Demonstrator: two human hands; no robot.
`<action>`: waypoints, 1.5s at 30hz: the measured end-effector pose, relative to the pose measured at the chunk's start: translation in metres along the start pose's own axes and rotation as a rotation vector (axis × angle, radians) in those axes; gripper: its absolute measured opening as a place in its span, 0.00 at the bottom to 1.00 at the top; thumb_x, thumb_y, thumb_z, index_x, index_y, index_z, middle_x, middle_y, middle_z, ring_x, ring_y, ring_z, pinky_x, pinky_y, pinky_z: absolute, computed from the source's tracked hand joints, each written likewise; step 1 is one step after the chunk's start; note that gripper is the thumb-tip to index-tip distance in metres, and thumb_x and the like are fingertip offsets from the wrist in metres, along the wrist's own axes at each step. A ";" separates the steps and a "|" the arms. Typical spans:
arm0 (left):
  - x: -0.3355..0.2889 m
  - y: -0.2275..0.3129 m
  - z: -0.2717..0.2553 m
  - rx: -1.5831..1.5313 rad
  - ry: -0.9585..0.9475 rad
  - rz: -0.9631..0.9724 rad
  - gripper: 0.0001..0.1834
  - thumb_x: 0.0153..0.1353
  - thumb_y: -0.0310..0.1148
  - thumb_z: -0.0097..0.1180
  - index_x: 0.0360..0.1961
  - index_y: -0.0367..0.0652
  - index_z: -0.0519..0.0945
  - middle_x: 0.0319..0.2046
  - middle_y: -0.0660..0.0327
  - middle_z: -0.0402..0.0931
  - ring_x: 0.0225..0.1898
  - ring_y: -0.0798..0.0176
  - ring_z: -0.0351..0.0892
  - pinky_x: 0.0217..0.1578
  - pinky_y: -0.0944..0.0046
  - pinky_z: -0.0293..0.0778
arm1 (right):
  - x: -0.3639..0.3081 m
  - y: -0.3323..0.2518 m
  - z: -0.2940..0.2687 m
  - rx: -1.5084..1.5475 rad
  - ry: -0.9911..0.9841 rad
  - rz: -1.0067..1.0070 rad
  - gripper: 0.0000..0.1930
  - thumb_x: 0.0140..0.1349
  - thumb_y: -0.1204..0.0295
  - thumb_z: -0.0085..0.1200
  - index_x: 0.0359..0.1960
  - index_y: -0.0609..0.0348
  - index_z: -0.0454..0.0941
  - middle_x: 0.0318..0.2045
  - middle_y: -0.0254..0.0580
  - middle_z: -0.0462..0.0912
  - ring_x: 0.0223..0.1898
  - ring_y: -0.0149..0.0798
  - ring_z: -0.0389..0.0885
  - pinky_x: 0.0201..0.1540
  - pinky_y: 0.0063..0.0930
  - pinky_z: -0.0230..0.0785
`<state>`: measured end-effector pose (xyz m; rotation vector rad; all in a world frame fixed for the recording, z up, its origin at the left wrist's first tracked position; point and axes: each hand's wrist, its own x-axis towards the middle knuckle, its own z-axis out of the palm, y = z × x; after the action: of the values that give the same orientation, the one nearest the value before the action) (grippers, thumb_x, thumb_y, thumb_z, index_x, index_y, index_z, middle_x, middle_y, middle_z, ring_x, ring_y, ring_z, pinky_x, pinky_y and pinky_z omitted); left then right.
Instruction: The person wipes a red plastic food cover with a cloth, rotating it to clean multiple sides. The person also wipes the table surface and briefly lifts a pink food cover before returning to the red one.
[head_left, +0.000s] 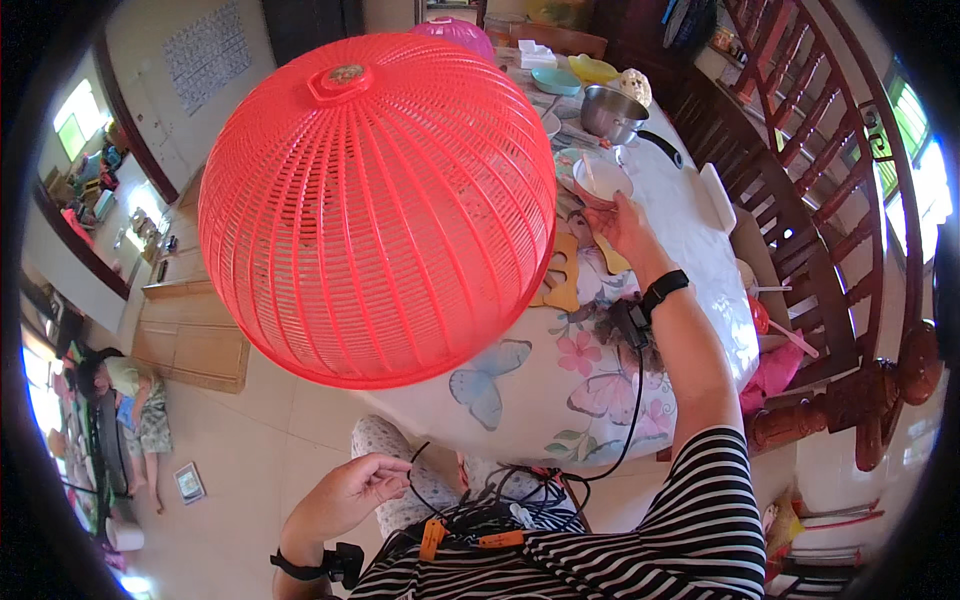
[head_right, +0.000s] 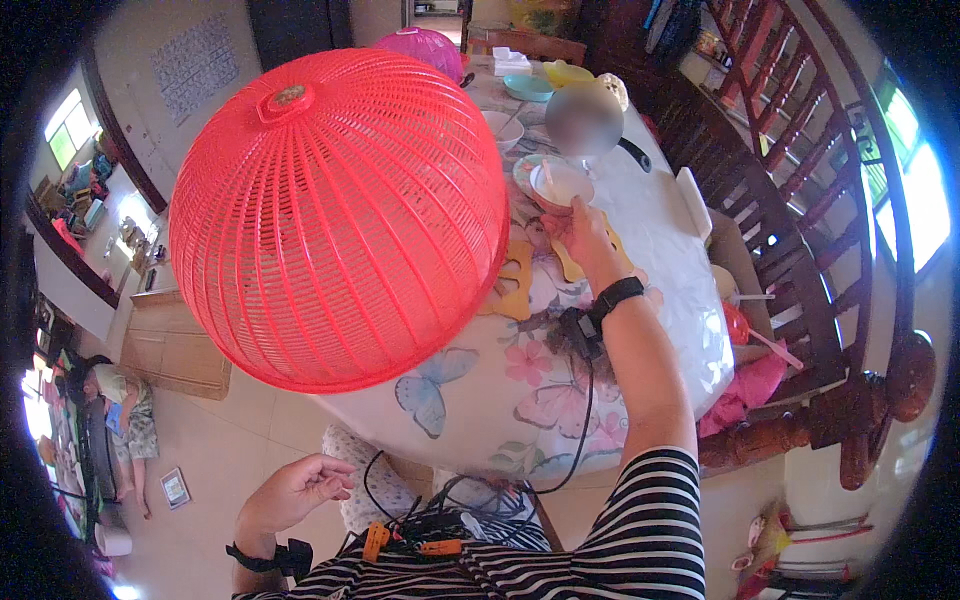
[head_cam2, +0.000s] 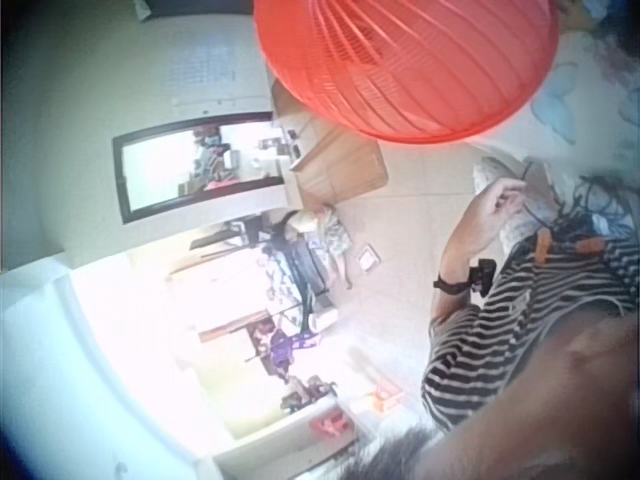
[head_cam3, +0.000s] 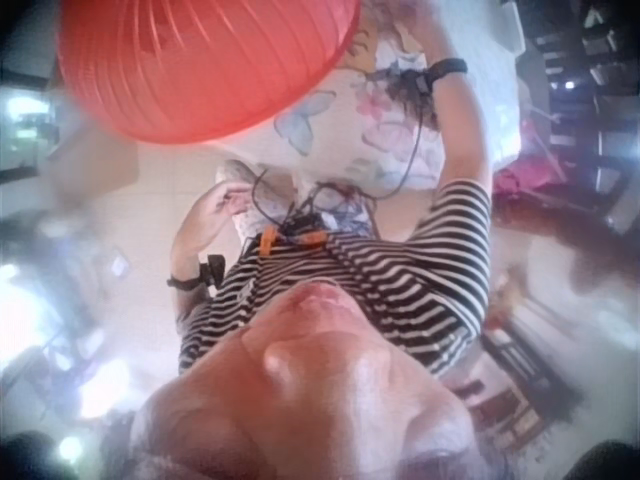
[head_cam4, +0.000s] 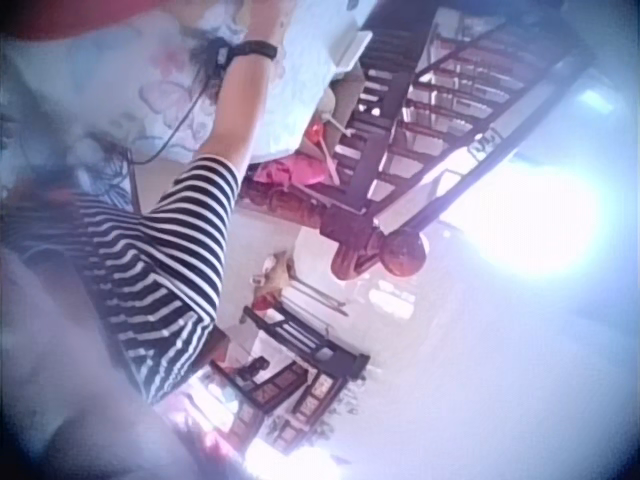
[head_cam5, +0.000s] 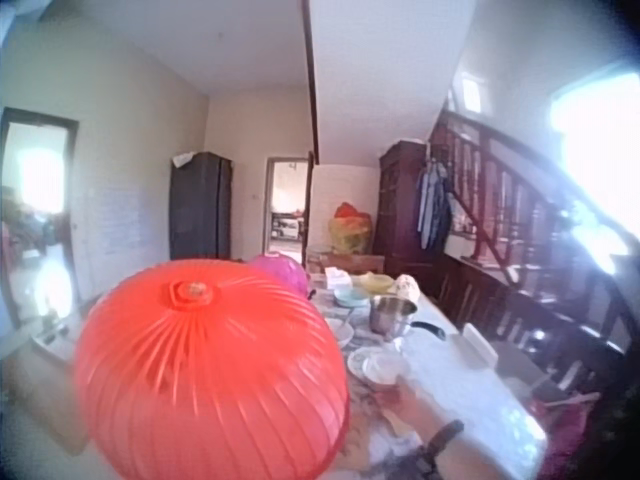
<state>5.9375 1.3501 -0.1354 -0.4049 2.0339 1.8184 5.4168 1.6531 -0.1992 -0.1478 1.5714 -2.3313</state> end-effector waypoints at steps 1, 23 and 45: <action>0.000 -0.005 0.000 -0.021 0.017 0.008 0.16 0.73 0.33 0.55 0.55 0.34 0.76 0.44 0.56 0.84 0.46 0.65 0.86 0.47 0.67 0.79 | 0.002 0.002 0.004 0.026 -0.015 -0.021 0.28 0.76 0.57 0.42 0.62 0.75 0.65 0.49 0.58 0.81 0.39 0.45 0.84 0.45 0.35 0.81; 0.009 -0.042 -0.027 -0.200 0.375 0.130 0.18 0.74 0.35 0.51 0.60 0.37 0.73 0.45 0.53 0.81 0.41 0.61 0.84 0.44 0.62 0.81 | -0.102 -0.055 0.031 -1.518 -0.100 -0.158 0.21 0.71 0.64 0.52 0.63 0.59 0.73 0.55 0.61 0.78 0.50 0.54 0.82 0.57 0.42 0.74; 0.078 -0.026 -0.088 -1.187 0.445 0.860 0.28 0.76 0.51 0.43 0.68 0.46 0.68 0.67 0.61 0.70 0.66 0.59 0.70 0.67 0.49 0.65 | -0.315 -0.013 0.185 -1.168 -0.251 -0.660 0.17 0.60 0.77 0.59 0.52 0.61 0.78 0.43 0.47 0.78 0.44 0.49 0.79 0.46 0.36 0.74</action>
<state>5.8720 1.2631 -0.1865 -0.2224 1.0928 3.6644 5.7596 1.5955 -0.0853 -1.2999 2.7759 -1.2657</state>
